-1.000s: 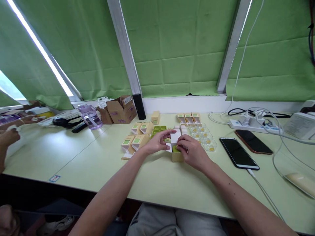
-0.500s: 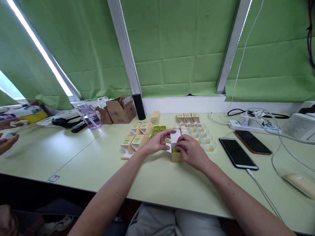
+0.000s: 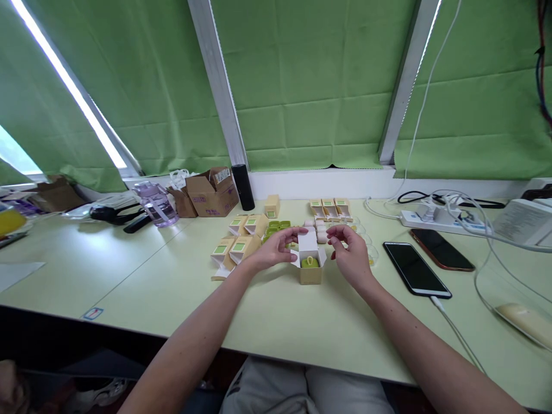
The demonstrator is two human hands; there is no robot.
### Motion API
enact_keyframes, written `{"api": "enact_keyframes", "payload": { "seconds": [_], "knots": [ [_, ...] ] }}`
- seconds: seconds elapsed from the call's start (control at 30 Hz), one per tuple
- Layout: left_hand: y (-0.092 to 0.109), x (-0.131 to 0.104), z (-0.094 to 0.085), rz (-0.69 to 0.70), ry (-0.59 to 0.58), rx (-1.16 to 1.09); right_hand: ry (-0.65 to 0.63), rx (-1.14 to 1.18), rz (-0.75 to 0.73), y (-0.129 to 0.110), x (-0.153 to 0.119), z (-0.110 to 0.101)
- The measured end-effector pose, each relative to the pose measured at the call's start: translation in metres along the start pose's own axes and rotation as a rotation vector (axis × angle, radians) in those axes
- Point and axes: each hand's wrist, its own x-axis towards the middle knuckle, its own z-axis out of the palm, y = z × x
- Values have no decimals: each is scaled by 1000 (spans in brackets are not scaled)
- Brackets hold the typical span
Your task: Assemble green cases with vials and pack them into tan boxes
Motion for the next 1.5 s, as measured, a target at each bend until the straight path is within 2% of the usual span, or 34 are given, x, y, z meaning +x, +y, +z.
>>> {"api": "enact_keyframes", "payload": {
  "seconds": [0.17,0.37,0.63,0.97,1.23,1.5],
  "knots": [
    [1,0,1,42,4,-32,-28,33,54,12,0,4],
    [4,0,4,57,36,-39,-70,36,-50,18,-4,8],
    [-1,1,5,83,58,15,-70,18,-116,20,-5,10],
    [1,-1,19,84,112,97,-92,74,-79,18,-7,11],
    [-8,1,25,94,181,211,-106,80,-86,20,-7,11],
    [-11,2,29,101,205,267,-144,142,32,12,-9,12]
  ]
}}
